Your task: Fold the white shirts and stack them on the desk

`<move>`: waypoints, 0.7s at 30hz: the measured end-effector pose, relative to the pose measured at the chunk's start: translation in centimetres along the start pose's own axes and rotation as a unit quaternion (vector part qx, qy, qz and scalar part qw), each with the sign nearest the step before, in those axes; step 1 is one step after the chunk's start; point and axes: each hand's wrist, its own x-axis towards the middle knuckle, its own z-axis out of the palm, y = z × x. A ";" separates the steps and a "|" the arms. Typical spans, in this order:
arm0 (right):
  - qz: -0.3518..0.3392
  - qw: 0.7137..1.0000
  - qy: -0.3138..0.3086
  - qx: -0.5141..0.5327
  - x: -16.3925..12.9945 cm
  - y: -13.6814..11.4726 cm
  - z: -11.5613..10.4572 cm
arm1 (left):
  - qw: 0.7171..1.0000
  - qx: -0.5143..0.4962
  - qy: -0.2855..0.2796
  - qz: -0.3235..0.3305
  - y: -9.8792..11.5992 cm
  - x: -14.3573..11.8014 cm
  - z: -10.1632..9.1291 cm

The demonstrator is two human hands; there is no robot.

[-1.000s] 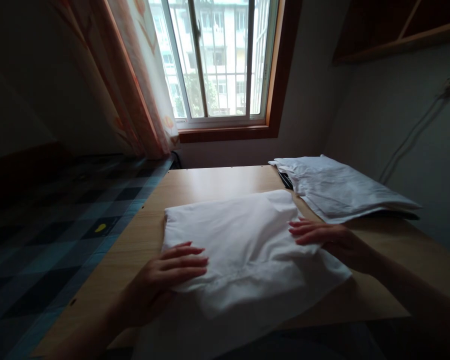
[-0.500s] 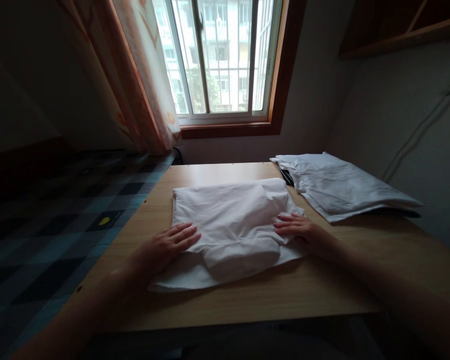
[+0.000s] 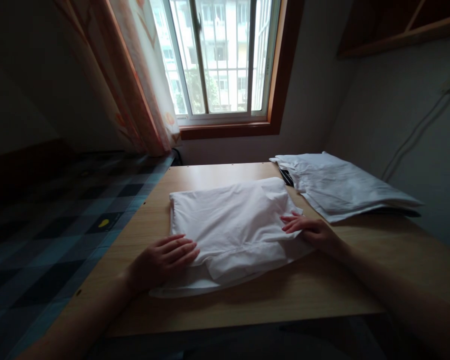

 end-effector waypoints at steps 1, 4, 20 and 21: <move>-0.004 1.000 -0.005 -0.012 0.0 -0.1 0.1 | 1.000 -0.001 0.010 -0.001 0.0 0.0 0.0; -0.020 0.998 -0.023 -0.063 -0.2 -0.8 0.4 | 0.999 -0.034 0.020 0.007 0.0 -0.1 0.2; 0.254 0.889 0.107 -0.366 12.2 1.4 -3.6 | 0.783 0.016 -0.240 -0.574 -7.7 6.5 -0.7; 0.276 0.877 0.122 -0.374 13.3 2.3 -3.3 | 0.758 0.026 -0.226 -0.611 -8.3 6.5 0.1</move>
